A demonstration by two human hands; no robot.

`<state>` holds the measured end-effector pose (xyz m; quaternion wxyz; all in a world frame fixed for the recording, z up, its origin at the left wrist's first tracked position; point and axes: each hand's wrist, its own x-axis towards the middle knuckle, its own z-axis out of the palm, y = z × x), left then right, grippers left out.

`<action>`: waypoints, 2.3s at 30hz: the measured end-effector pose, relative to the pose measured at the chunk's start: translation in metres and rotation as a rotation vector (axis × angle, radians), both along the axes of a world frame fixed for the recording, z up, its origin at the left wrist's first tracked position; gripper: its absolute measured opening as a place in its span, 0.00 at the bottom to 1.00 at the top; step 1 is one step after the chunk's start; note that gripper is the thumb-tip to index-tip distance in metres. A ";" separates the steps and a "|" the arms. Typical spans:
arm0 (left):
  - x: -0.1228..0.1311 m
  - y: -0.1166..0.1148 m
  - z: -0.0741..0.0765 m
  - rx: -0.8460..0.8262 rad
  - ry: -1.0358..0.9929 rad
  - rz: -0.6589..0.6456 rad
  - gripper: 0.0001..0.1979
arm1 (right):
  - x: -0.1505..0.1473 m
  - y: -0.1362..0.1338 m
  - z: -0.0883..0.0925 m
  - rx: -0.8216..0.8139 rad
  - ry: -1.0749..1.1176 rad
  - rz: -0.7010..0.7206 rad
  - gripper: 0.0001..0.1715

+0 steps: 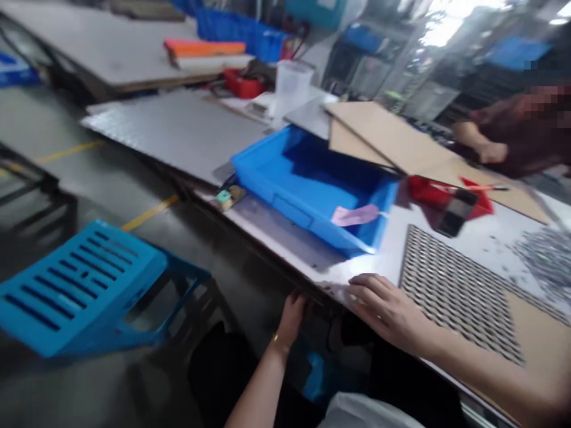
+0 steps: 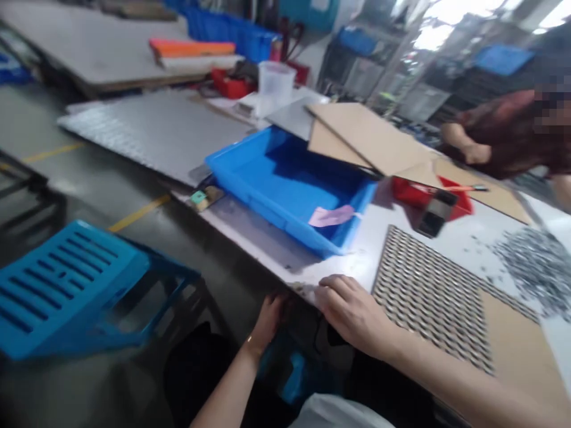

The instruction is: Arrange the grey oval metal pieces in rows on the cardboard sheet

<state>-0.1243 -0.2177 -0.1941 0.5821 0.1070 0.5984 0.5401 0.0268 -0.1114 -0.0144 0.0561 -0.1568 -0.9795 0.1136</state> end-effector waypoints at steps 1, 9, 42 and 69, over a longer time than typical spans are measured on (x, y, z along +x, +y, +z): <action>0.012 -0.009 0.019 0.033 -0.009 -0.050 0.13 | 0.015 -0.004 0.008 0.002 0.048 -0.029 0.15; 0.146 -0.028 0.156 0.090 -0.121 -0.483 0.14 | 0.168 -0.051 0.036 -0.406 0.260 -0.200 0.20; 0.294 0.100 0.217 -0.199 -0.173 -1.004 0.13 | 0.354 -0.028 0.020 -0.551 0.603 -0.679 0.12; 0.238 0.048 0.184 -0.243 -0.519 -0.611 0.08 | 0.311 -0.029 -0.032 0.011 0.185 -0.643 0.16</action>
